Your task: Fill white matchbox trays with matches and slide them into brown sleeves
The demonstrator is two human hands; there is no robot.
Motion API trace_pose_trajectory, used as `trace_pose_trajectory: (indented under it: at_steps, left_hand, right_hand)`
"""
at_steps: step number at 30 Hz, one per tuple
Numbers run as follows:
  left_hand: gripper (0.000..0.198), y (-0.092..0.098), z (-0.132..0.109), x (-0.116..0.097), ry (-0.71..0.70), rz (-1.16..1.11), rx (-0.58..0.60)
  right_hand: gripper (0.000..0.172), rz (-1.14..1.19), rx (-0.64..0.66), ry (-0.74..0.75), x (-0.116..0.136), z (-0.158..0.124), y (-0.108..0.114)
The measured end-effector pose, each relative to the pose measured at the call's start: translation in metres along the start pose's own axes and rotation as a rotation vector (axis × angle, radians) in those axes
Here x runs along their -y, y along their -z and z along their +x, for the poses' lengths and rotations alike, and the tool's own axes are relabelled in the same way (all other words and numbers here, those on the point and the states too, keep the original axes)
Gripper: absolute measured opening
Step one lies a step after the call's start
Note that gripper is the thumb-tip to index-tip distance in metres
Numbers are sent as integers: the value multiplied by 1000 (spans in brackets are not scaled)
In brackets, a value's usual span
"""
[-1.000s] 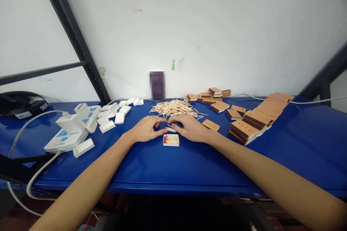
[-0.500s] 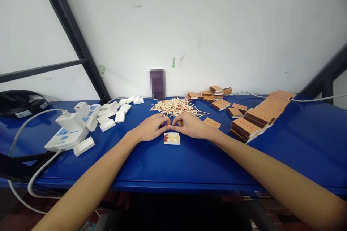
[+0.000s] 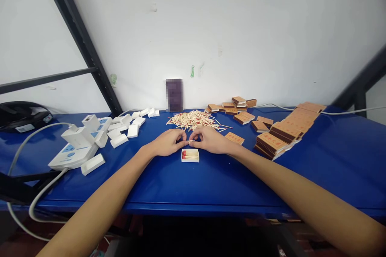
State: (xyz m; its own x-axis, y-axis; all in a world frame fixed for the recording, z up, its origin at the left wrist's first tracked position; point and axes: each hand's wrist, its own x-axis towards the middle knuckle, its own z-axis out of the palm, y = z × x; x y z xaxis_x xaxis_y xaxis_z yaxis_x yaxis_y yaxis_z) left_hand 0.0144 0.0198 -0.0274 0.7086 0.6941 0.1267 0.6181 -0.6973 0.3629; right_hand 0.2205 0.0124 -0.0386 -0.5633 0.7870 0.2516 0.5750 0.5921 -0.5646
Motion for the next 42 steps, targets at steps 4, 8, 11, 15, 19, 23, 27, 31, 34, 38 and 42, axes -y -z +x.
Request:
trace_pose_trajectory:
  at_steps: [4, 8, 11, 15, 19, 23, 27, 31, 34, 38, 42]
  left_hand:
    - [20, -2, 1, 2, -14, 21, -16]
    - [19, -3, -1, 1, -51, 93, -21]
    - [23, -2, -2, -2, -81, 163, -27]
    - [28, -4, -4, -5, -68, 216, -23]
    - [29, -5, -5, -4, -52, 230, -8]
    - [27, -4, -3, -4, -75, 247, -1]
    - [29, -4, -1, -4, -69, 300, 19]
    - [30, -2, -1, -5, -57, 311, 44]
    - [29, 0, -2, -6, -68, 317, 42]
    - [32, 1, -4, -5, -85, 340, 37]
    - [32, -2, -3, -1, -102, 368, 24]
  right_hand:
    - [15, 43, 13, -39, -3, 1, -2]
    - [17, 64, 23, -75, -2, -1, -3]
    - [21, 68, 48, -103, 0, -1, -1]
    - [21, 22, 42, -117, 1, -2, 0]
    - [21, 7, 49, -98, 1, -3, -1]
    - [17, -60, 45, -84, 2, -4, -3]
    - [15, -153, 47, -36, 2, -4, -2]
    - [14, -189, 67, -25, -1, -4, -1]
    - [12, -200, 70, -7, -3, -4, -2]
    - [12, -228, 44, 34, -3, -5, -5]
    - [15, -286, 32, 59, -2, -5, -7]
